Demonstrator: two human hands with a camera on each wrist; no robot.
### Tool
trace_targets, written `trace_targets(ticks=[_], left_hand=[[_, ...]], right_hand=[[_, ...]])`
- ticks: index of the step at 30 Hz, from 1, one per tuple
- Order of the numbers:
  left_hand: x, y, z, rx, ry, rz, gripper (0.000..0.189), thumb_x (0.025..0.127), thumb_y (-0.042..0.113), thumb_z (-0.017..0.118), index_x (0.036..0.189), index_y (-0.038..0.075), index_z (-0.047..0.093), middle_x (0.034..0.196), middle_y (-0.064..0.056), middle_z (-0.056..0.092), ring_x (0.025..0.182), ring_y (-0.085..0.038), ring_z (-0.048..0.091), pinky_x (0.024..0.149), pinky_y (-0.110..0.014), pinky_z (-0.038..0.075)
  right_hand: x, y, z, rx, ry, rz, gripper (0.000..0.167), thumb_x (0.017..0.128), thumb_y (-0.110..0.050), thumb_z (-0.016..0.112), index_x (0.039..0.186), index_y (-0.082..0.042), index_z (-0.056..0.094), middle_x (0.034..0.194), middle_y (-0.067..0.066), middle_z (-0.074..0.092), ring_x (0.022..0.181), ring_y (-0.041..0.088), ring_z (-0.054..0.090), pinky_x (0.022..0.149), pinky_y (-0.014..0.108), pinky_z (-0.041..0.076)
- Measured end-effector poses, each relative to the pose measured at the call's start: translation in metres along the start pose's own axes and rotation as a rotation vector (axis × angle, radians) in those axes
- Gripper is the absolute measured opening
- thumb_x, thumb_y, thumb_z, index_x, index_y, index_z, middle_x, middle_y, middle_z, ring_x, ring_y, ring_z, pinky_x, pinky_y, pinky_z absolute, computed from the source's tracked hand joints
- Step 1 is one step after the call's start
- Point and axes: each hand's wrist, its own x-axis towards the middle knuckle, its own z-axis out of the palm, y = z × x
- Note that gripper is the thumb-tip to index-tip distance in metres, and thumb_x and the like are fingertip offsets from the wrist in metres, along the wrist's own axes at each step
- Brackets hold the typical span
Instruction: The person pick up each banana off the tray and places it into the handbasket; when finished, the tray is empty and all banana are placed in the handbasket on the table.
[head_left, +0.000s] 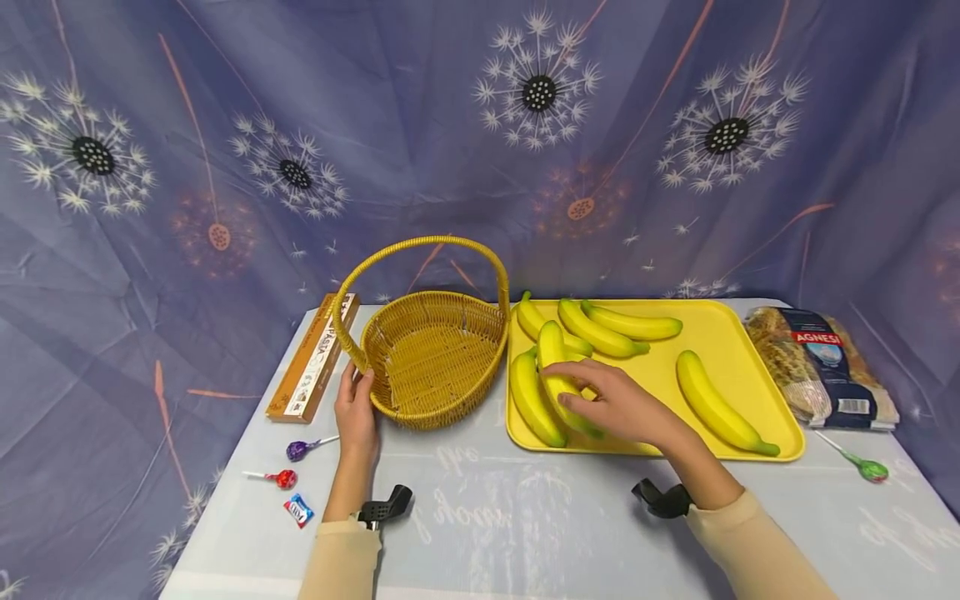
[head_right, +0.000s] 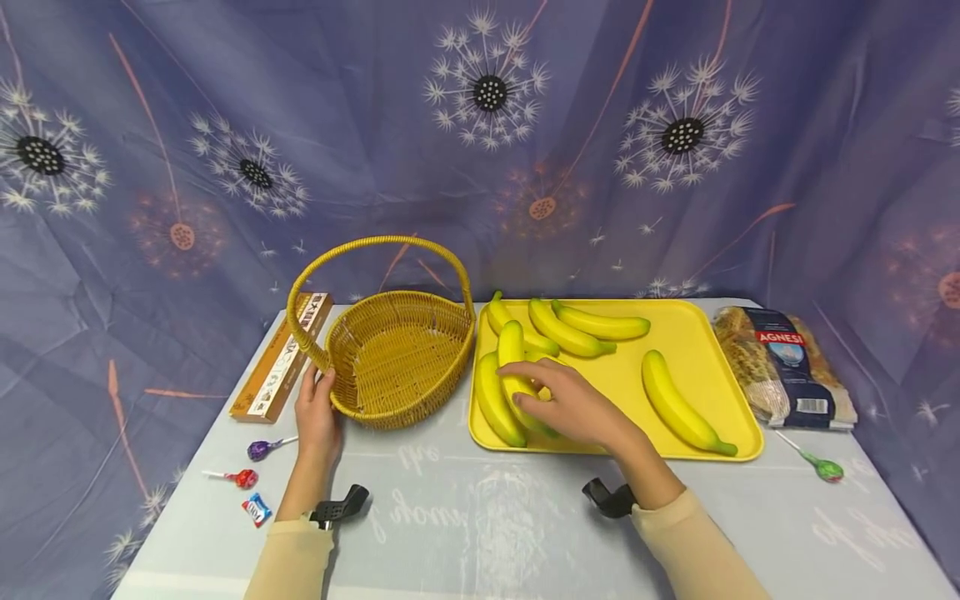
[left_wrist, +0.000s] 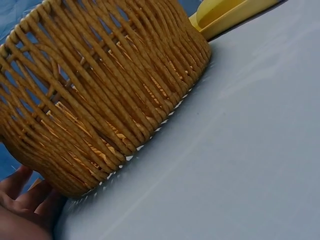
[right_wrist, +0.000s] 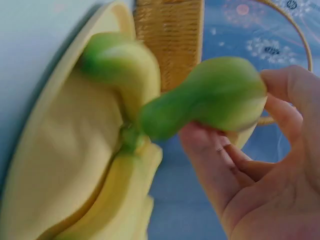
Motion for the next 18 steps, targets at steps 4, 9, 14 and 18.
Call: trace_targets(ticks=[4, 9, 14, 18], left_hand=[[0.000, -0.001, 0.000, -0.019, -0.014, 0.008, 0.048, 0.097, 0.027, 0.057, 0.144, 0.022, 0.046, 0.143, -0.012, 0.045, 0.128, -0.030, 0.044, 0.104, -0.040, 0.035], [-0.002, 0.011, 0.001, -0.029, -0.037, 0.014, 0.047, 0.099, 0.017, 0.053, 0.145, 0.016, 0.044, 0.143, -0.017, 0.043, 0.129, -0.036, 0.041, 0.105, -0.046, 0.033], [0.001, 0.004, -0.001, -0.039, -0.020, 0.005, 0.045, 0.098, 0.017, 0.055, 0.143, 0.018, 0.047, 0.141, -0.012, 0.046, 0.128, -0.030, 0.043, 0.103, -0.042, 0.036], [-0.001, 0.001, -0.001, -0.050, -0.010, 0.007, 0.045, 0.097, 0.018, 0.056, 0.142, 0.018, 0.048, 0.140, -0.010, 0.047, 0.128, -0.028, 0.044, 0.103, -0.040, 0.037]], right_hand=[[0.014, -0.015, -0.001, 0.078, -0.005, -0.019, 0.035, 0.100, -0.037, 0.048, 0.134, -0.034, 0.055, 0.105, -0.015, 0.060, 0.076, 0.009, 0.053, 0.074, 0.034, 0.047], [0.037, -0.034, 0.000, 0.186, -0.025, 0.009, 0.040, 0.103, -0.019, 0.038, 0.136, -0.037, 0.053, 0.086, -0.007, 0.054, 0.061, 0.014, 0.045, 0.066, 0.033, 0.049], [0.067, -0.055, 0.006, 0.264, -0.044, 0.005, 0.054, 0.097, -0.005, 0.039, 0.134, -0.043, 0.052, 0.073, -0.001, 0.045, 0.055, 0.016, 0.035, 0.057, 0.030, 0.041], [0.092, -0.065, 0.016, 0.368, -0.089, 0.021, 0.052, 0.098, -0.006, 0.039, 0.134, -0.041, 0.052, 0.075, 0.003, 0.042, 0.060, 0.017, 0.039, 0.061, 0.032, 0.043]])
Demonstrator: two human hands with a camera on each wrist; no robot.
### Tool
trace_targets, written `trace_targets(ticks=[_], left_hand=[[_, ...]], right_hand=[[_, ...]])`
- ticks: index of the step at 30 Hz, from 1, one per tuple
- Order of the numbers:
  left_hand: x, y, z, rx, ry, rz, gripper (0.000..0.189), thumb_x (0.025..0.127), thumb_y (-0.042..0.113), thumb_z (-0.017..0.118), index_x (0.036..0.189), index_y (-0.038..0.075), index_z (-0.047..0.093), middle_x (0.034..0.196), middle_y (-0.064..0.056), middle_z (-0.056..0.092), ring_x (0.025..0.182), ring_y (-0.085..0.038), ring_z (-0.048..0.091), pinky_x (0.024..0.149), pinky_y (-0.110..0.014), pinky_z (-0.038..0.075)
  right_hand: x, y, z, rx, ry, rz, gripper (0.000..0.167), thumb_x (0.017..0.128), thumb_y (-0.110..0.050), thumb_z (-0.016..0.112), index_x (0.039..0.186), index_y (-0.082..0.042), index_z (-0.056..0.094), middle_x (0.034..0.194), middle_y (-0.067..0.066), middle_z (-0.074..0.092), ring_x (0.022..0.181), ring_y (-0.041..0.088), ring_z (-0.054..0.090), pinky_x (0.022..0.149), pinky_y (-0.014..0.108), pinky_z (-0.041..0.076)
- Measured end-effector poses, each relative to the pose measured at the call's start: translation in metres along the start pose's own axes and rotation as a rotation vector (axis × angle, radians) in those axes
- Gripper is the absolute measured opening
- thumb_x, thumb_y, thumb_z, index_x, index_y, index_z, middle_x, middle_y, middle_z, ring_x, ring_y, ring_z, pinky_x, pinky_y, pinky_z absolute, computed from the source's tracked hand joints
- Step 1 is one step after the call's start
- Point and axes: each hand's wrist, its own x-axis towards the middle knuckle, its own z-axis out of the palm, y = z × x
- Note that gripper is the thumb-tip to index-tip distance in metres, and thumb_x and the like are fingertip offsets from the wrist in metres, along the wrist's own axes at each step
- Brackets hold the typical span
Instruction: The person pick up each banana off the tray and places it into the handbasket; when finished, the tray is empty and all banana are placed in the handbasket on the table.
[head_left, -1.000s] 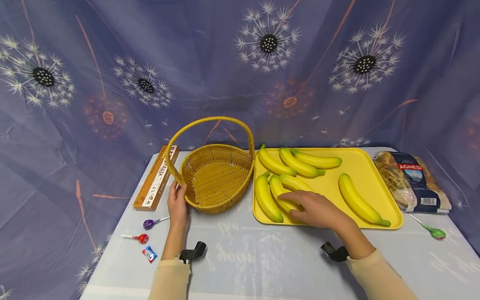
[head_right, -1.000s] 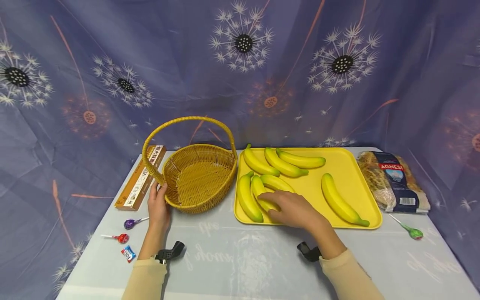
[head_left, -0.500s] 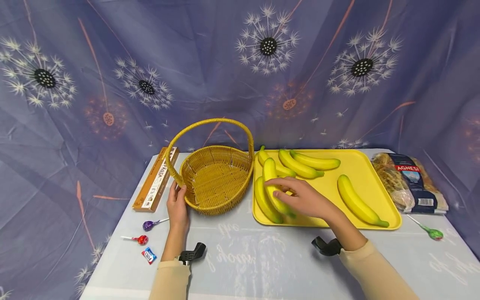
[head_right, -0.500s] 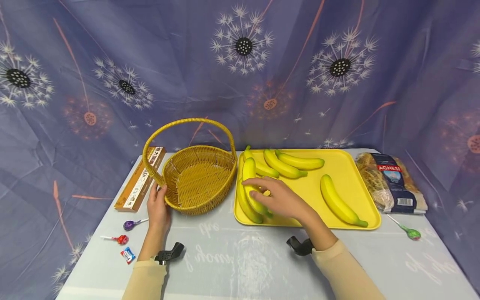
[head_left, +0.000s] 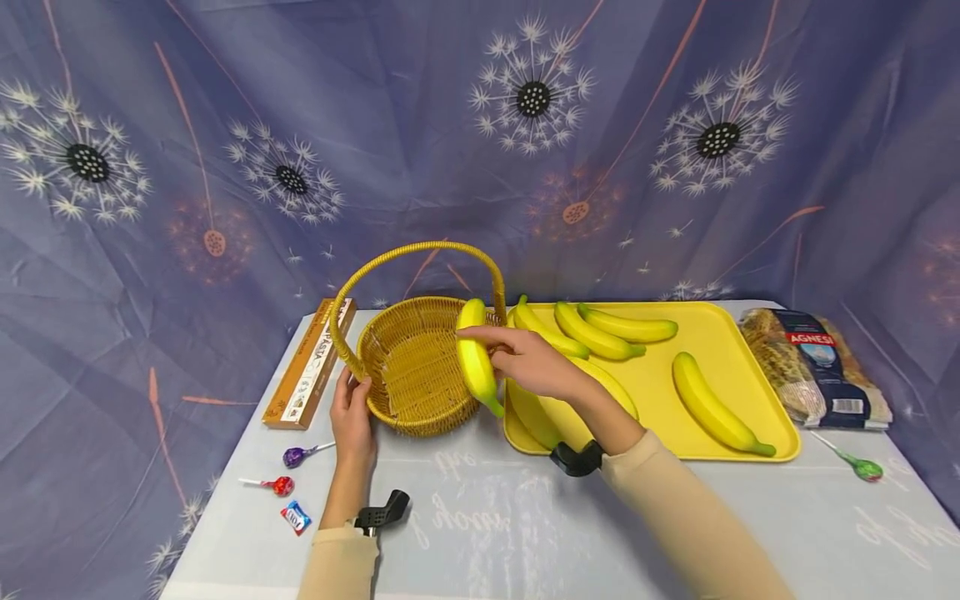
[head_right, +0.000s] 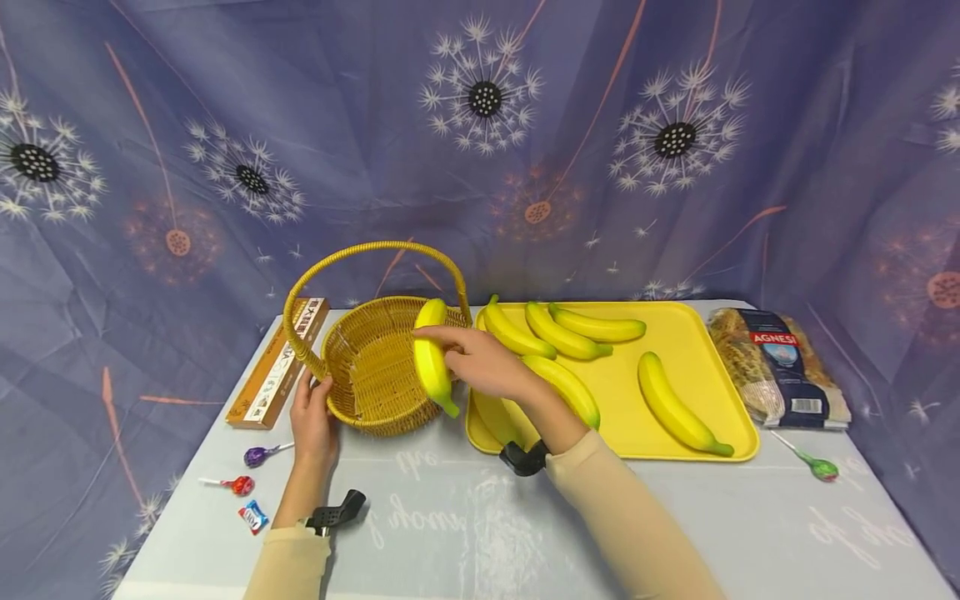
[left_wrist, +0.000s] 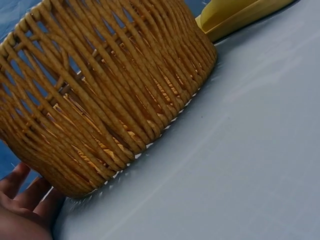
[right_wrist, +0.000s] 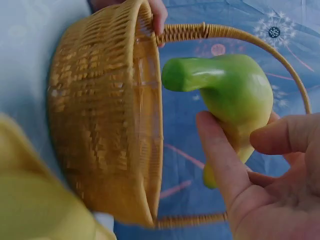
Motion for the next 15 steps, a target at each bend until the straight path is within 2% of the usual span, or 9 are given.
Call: trace_targets(ticks=[1, 3, 8, 11, 15], left_hand=[[-0.001, 0.001, 0.000, -0.002, -0.002, -0.002, 0.045, 0.098, 0.017, 0.056, 0.142, 0.018, 0.048, 0.141, -0.011, 0.047, 0.128, -0.029, 0.044, 0.103, -0.041, 0.037], [-0.003, 0.004, 0.000, 0.001, -0.008, -0.008, 0.045, 0.098, 0.016, 0.055, 0.142, 0.017, 0.048, 0.141, -0.011, 0.046, 0.129, -0.031, 0.043, 0.103, -0.042, 0.037], [-0.008, 0.016, 0.002, 0.026, -0.013, -0.003, 0.045, 0.098, 0.014, 0.054, 0.142, 0.013, 0.047, 0.142, -0.016, 0.045, 0.128, -0.036, 0.042, 0.102, -0.045, 0.037], [-0.008, 0.017, 0.002, 0.036, -0.013, -0.002, 0.046, 0.097, 0.014, 0.055, 0.142, 0.012, 0.047, 0.141, -0.017, 0.045, 0.128, -0.037, 0.042, 0.102, -0.046, 0.037], [-0.006, 0.010, 0.000, 0.031, -0.017, -0.011, 0.046, 0.098, 0.017, 0.055, 0.143, 0.015, 0.046, 0.142, -0.015, 0.045, 0.129, -0.034, 0.042, 0.103, -0.046, 0.036]], right_hand=[[0.007, -0.001, 0.003, 0.023, -0.009, 0.012, 0.052, 0.098, -0.005, 0.039, 0.135, -0.039, 0.052, 0.076, 0.005, 0.042, 0.061, 0.018, 0.039, 0.061, 0.033, 0.043], [0.021, -0.003, 0.009, 0.069, -0.017, 0.047, 0.052, 0.097, -0.005, 0.039, 0.136, -0.037, 0.052, 0.091, 0.002, 0.052, 0.065, 0.018, 0.044, 0.065, 0.037, 0.048], [0.057, -0.010, 0.026, 0.219, -0.020, 0.214, 0.050, 0.094, -0.009, 0.044, 0.138, -0.031, 0.052, 0.130, -0.002, 0.051, 0.079, 0.020, 0.057, 0.080, 0.044, 0.052], [0.075, -0.011, 0.036, 0.271, -0.003, 0.288, 0.048, 0.094, -0.013, 0.047, 0.141, -0.026, 0.049, 0.128, 0.005, 0.052, 0.076, 0.021, 0.058, 0.081, 0.044, 0.053], [0.097, -0.008, 0.047, 0.346, 0.029, 0.365, 0.052, 0.094, -0.018, 0.052, 0.145, -0.020, 0.043, 0.129, 0.010, 0.052, 0.076, 0.021, 0.057, 0.083, 0.045, 0.052]])
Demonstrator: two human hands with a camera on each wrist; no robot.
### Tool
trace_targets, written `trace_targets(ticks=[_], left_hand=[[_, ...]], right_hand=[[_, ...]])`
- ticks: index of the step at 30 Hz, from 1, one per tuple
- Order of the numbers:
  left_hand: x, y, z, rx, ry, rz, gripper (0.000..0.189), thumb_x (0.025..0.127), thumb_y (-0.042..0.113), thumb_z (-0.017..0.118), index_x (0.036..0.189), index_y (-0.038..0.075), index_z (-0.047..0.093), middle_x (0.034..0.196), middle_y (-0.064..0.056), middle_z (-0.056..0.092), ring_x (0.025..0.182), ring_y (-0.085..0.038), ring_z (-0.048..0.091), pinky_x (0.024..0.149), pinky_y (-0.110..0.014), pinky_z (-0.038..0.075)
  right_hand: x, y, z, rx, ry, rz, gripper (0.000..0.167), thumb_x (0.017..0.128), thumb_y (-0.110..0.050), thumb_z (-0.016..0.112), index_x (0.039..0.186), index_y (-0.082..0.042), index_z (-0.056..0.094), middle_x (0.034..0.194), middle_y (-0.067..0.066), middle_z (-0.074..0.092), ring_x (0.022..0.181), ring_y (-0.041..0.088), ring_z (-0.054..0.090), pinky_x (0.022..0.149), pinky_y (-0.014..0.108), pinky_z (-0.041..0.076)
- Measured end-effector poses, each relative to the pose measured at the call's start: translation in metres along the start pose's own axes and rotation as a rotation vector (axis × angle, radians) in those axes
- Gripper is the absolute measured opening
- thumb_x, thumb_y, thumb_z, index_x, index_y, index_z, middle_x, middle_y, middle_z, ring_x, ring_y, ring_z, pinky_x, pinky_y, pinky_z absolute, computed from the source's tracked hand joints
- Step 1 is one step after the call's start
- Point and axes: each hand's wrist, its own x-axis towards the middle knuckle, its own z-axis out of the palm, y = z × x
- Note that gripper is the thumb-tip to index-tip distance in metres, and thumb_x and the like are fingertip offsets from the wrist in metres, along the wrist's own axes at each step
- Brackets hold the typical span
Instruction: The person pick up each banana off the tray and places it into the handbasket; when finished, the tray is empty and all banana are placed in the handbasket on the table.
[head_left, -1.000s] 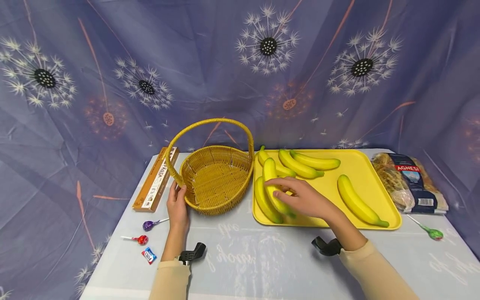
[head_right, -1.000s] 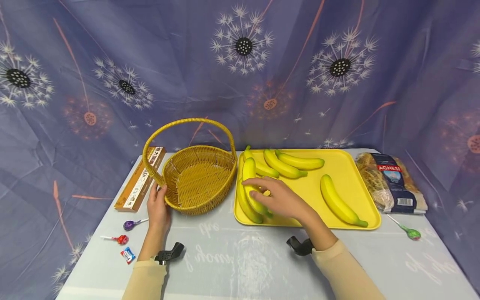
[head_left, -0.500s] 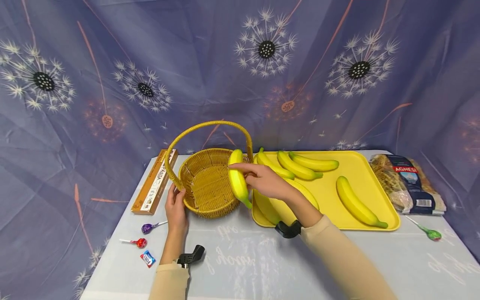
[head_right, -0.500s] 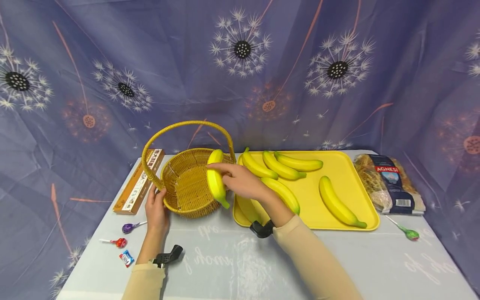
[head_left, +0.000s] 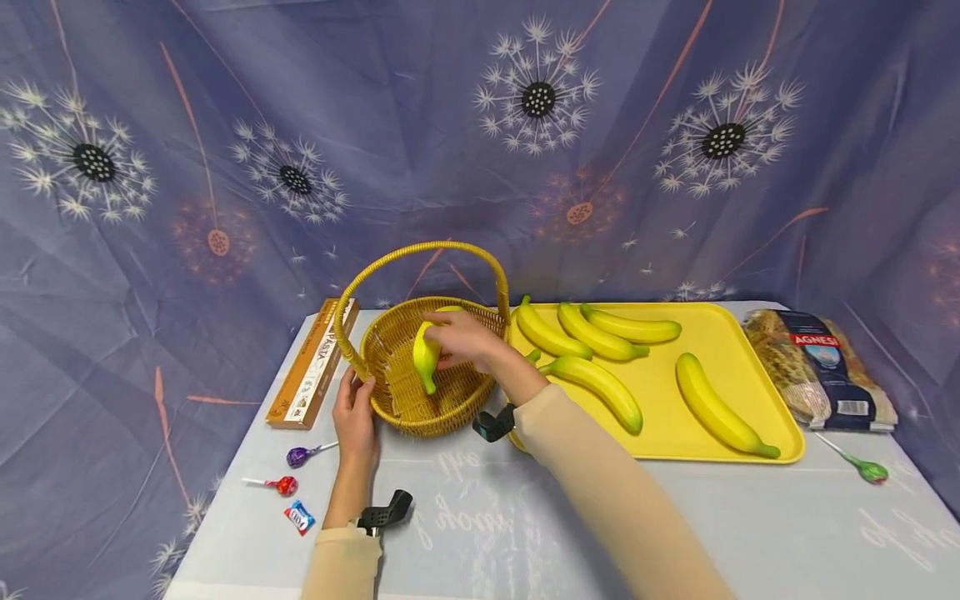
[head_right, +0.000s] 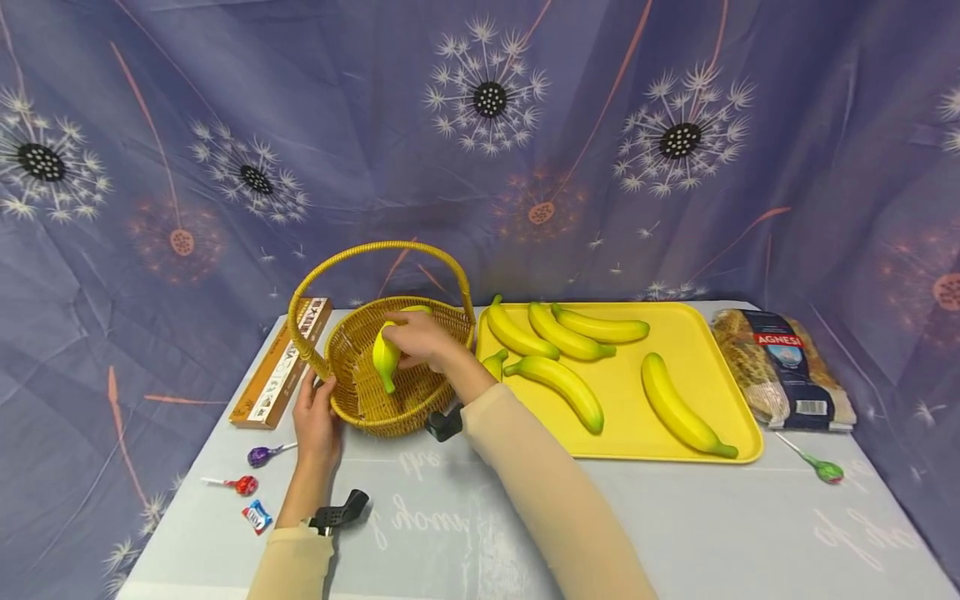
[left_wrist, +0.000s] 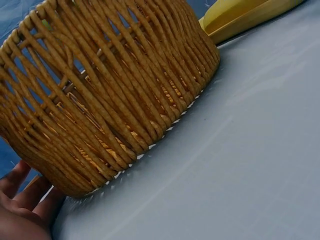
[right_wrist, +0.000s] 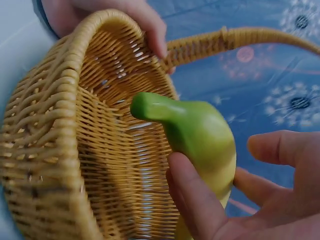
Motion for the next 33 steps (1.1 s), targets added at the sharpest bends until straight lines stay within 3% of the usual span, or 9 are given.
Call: trace_targets(ticks=[9, 14, 18, 21, 22, 25, 27, 29, 33], left_hand=[[0.006, -0.010, -0.002, 0.011, 0.031, 0.013, 0.047, 0.095, 0.027, 0.061, 0.140, 0.020, 0.050, 0.136, -0.009, 0.049, 0.125, -0.027, 0.047, 0.099, -0.039, 0.041], [0.008, -0.012, 0.000, 0.003, 0.025, 0.001, 0.048, 0.093, 0.029, 0.063, 0.139, 0.020, 0.051, 0.134, -0.008, 0.050, 0.123, -0.026, 0.048, 0.099, -0.041, 0.041], [0.009, -0.012, -0.002, -0.017, 0.039, 0.005, 0.047, 0.093, 0.027, 0.064, 0.138, 0.019, 0.053, 0.133, -0.009, 0.051, 0.123, -0.028, 0.048, 0.100, -0.044, 0.039], [0.009, -0.012, -0.002, -0.014, 0.030, 0.008, 0.047, 0.093, 0.027, 0.064, 0.138, 0.019, 0.052, 0.134, -0.008, 0.050, 0.123, -0.027, 0.047, 0.101, -0.043, 0.038], [0.009, -0.011, -0.003, -0.009, 0.025, 0.010, 0.047, 0.093, 0.027, 0.063, 0.139, 0.019, 0.052, 0.134, -0.009, 0.050, 0.123, -0.027, 0.047, 0.101, -0.043, 0.038], [0.009, -0.011, -0.003, 0.004, 0.015, 0.019, 0.047, 0.094, 0.027, 0.062, 0.139, 0.020, 0.051, 0.135, -0.008, 0.049, 0.123, -0.025, 0.048, 0.102, -0.043, 0.038], [0.008, -0.011, -0.003, 0.004, 0.013, 0.022, 0.046, 0.095, 0.026, 0.061, 0.139, 0.019, 0.051, 0.136, -0.009, 0.049, 0.123, -0.025, 0.048, 0.103, -0.043, 0.037], [0.008, -0.011, -0.003, 0.005, 0.016, 0.020, 0.046, 0.095, 0.025, 0.061, 0.139, 0.019, 0.051, 0.135, -0.008, 0.049, 0.122, -0.024, 0.048, 0.103, -0.043, 0.037], [0.008, -0.012, -0.002, 0.008, 0.021, 0.023, 0.045, 0.095, 0.024, 0.061, 0.139, 0.020, 0.051, 0.135, -0.008, 0.050, 0.121, -0.023, 0.049, 0.101, -0.043, 0.039]], right_hand=[[0.040, 0.001, 0.021, 0.195, 0.088, 0.108, 0.057, 0.096, -0.025, 0.055, 0.148, -0.011, 0.037, 0.142, 0.014, 0.044, 0.110, 0.034, 0.057, 0.084, 0.039, 0.052], [0.049, 0.005, 0.025, 0.233, 0.158, 0.118, 0.065, 0.095, -0.025, 0.057, 0.152, -0.013, 0.028, 0.149, 0.013, 0.034, 0.122, 0.039, 0.047, 0.090, 0.041, 0.048], [0.054, 0.012, 0.027, 0.199, 0.149, 0.112, 0.067, 0.097, -0.027, 0.054, 0.154, -0.014, 0.021, 0.155, 0.010, 0.026, 0.130, 0.039, 0.039, 0.098, 0.044, 0.042], [0.055, 0.018, 0.026, 0.069, 0.153, 0.112, 0.069, 0.097, -0.030, 0.053, 0.154, -0.012, 0.018, 0.154, 0.009, 0.026, 0.126, 0.035, 0.045, 0.099, 0.046, 0.041], [0.056, 0.020, 0.027, 0.005, 0.163, 0.110, 0.068, 0.096, -0.030, 0.052, 0.153, -0.011, 0.020, 0.145, 0.010, 0.041, 0.113, 0.031, 0.056, 0.093, 0.043, 0.045], [0.056, 0.025, 0.027, -0.249, 0.176, 0.101, 0.066, 0.096, -0.032, 0.051, 0.152, -0.009, 0.025, 0.141, 0.010, 0.045, 0.095, 0.022, 0.056, 0.081, 0.039, 0.046], [0.056, 0.027, 0.026, -0.444, 0.167, 0.084, 0.064, 0.097, -0.033, 0.050, 0.151, -0.009, 0.027, 0.140, 0.010, 0.047, 0.096, 0.021, 0.054, 0.079, 0.039, 0.044], [0.055, 0.027, 0.026, -0.617, 0.126, 0.061, 0.064, 0.097, -0.036, 0.050, 0.151, -0.010, 0.028, 0.150, 0.009, 0.036, 0.114, 0.023, 0.050, 0.090, 0.039, 0.042], [0.052, 0.028, 0.023, -0.834, 0.071, -0.012, 0.061, 0.096, -0.035, 0.052, 0.150, -0.012, 0.033, 0.150, 0.009, 0.036, 0.134, 0.027, 0.036, 0.105, 0.043, 0.033]])
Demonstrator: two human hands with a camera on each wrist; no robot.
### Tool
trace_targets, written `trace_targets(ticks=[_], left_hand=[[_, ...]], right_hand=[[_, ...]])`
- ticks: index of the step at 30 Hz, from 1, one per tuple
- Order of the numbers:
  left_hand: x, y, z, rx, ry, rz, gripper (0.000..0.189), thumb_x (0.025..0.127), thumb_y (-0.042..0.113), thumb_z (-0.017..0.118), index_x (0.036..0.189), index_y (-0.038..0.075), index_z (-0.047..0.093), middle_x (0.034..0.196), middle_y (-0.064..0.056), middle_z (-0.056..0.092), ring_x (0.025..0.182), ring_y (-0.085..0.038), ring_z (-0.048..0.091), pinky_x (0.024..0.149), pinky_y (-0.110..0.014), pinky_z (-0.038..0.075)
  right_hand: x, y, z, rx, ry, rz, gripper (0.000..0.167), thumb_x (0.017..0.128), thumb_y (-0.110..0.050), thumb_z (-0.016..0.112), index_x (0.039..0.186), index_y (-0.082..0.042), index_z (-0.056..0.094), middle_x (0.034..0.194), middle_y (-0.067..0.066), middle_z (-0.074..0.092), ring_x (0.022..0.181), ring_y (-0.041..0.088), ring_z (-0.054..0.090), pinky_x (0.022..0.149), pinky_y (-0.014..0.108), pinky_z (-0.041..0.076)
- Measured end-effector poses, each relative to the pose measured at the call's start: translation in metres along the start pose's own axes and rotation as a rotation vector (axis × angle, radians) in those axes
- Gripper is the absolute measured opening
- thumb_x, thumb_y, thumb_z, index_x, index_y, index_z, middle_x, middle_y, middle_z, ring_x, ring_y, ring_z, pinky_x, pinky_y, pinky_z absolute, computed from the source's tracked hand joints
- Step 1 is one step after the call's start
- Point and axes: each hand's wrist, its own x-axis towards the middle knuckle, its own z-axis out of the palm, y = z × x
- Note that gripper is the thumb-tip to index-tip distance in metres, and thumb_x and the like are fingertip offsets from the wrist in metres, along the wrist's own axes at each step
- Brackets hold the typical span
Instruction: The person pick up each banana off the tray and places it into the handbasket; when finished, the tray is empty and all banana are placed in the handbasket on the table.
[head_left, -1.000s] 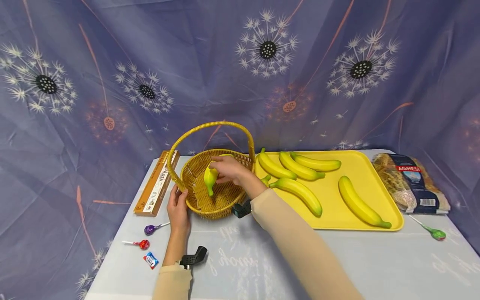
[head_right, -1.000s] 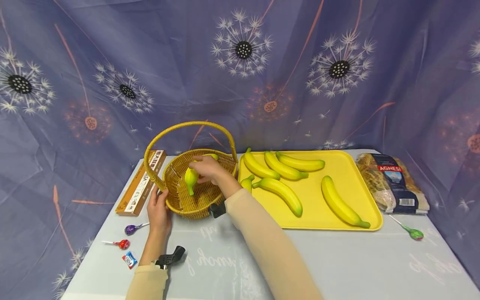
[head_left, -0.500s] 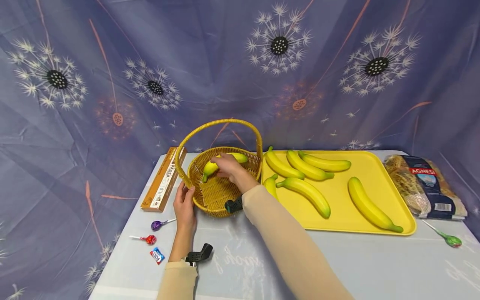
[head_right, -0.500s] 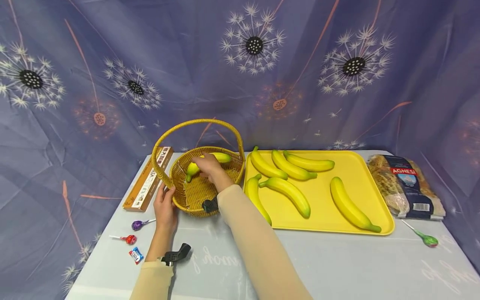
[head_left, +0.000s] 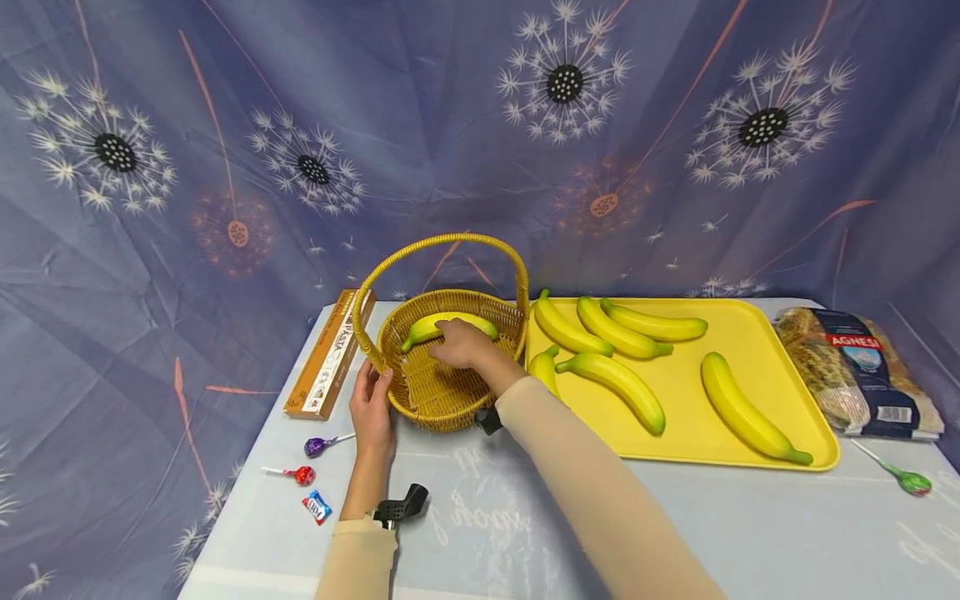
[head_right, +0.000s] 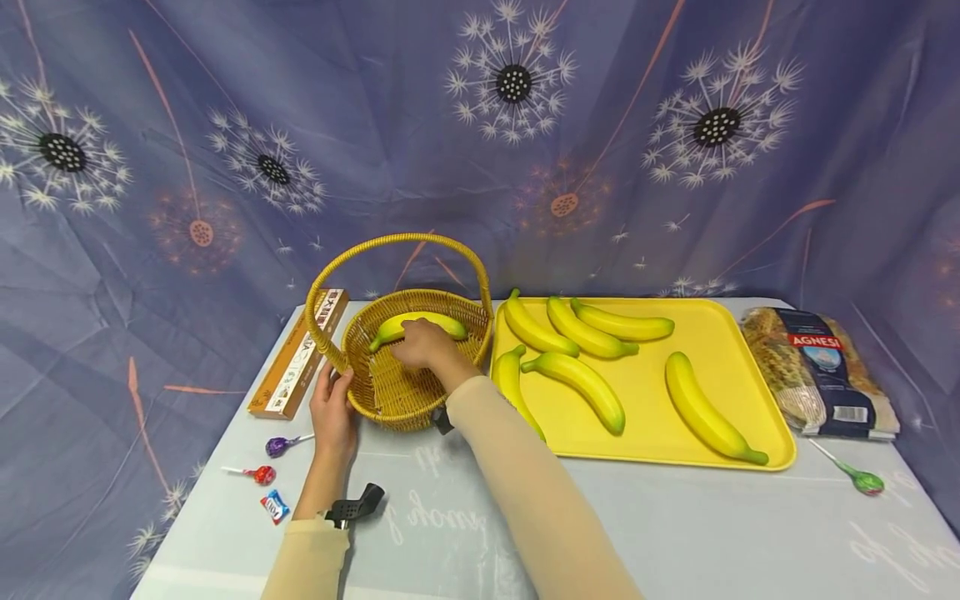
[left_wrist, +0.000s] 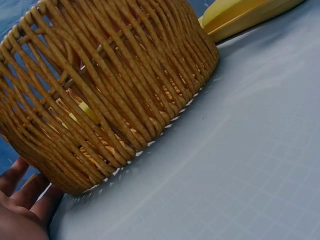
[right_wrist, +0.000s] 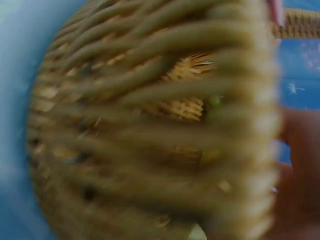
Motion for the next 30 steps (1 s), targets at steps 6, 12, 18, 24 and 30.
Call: trace_targets(ticks=[6, 12, 18, 24, 30], left_hand=[[0.001, 0.002, 0.001, 0.007, 0.001, -0.004, 0.047, 0.094, 0.026, 0.062, 0.139, 0.020, 0.051, 0.135, -0.008, 0.049, 0.122, -0.025, 0.048, 0.100, -0.043, 0.040], [0.001, 0.001, 0.002, 0.016, -0.003, -0.005, 0.048, 0.093, 0.029, 0.063, 0.139, 0.022, 0.051, 0.136, -0.007, 0.048, 0.122, -0.022, 0.048, 0.099, -0.040, 0.041], [0.000, 0.001, 0.001, -0.013, -0.006, -0.023, 0.048, 0.094, 0.025, 0.062, 0.140, 0.021, 0.050, 0.137, -0.007, 0.048, 0.125, -0.025, 0.046, 0.101, -0.041, 0.039], [-0.002, 0.009, 0.001, -0.012, -0.033, -0.026, 0.049, 0.096, 0.019, 0.059, 0.143, 0.016, 0.046, 0.141, -0.014, 0.044, 0.129, -0.033, 0.042, 0.103, -0.046, 0.036], [-0.011, 0.025, 0.007, 0.018, -0.041, -0.030, 0.049, 0.097, 0.018, 0.056, 0.144, 0.013, 0.044, 0.143, -0.016, 0.042, 0.130, -0.034, 0.040, 0.104, -0.048, 0.035]], right_hand=[[-0.005, 0.004, -0.002, -0.195, -0.026, -0.059, 0.059, 0.097, -0.034, 0.052, 0.149, -0.013, 0.035, 0.155, 0.009, 0.026, 0.141, 0.029, 0.022, 0.110, 0.044, 0.024], [-0.008, 0.003, 0.004, -0.213, -0.122, -0.074, 0.064, 0.097, -0.034, 0.054, 0.152, -0.018, 0.028, 0.159, 0.008, 0.009, 0.144, 0.034, 0.003, 0.111, 0.050, 0.020], [-0.009, 0.005, 0.006, -0.227, -0.117, -0.092, 0.063, 0.097, -0.034, 0.054, 0.152, -0.020, 0.027, 0.160, 0.006, 0.009, 0.144, 0.032, 0.003, 0.111, 0.050, 0.017], [-0.007, 0.007, 0.007, -0.222, -0.133, -0.101, 0.064, 0.097, -0.033, 0.053, 0.153, -0.021, 0.026, 0.160, 0.005, 0.006, 0.145, 0.030, -0.001, 0.112, 0.050, 0.016], [-0.008, 0.011, 0.010, -0.228, -0.148, -0.092, 0.065, 0.097, -0.035, 0.053, 0.154, -0.024, 0.022, 0.161, 0.001, 0.001, 0.145, 0.027, -0.006, 0.111, 0.050, 0.019]])
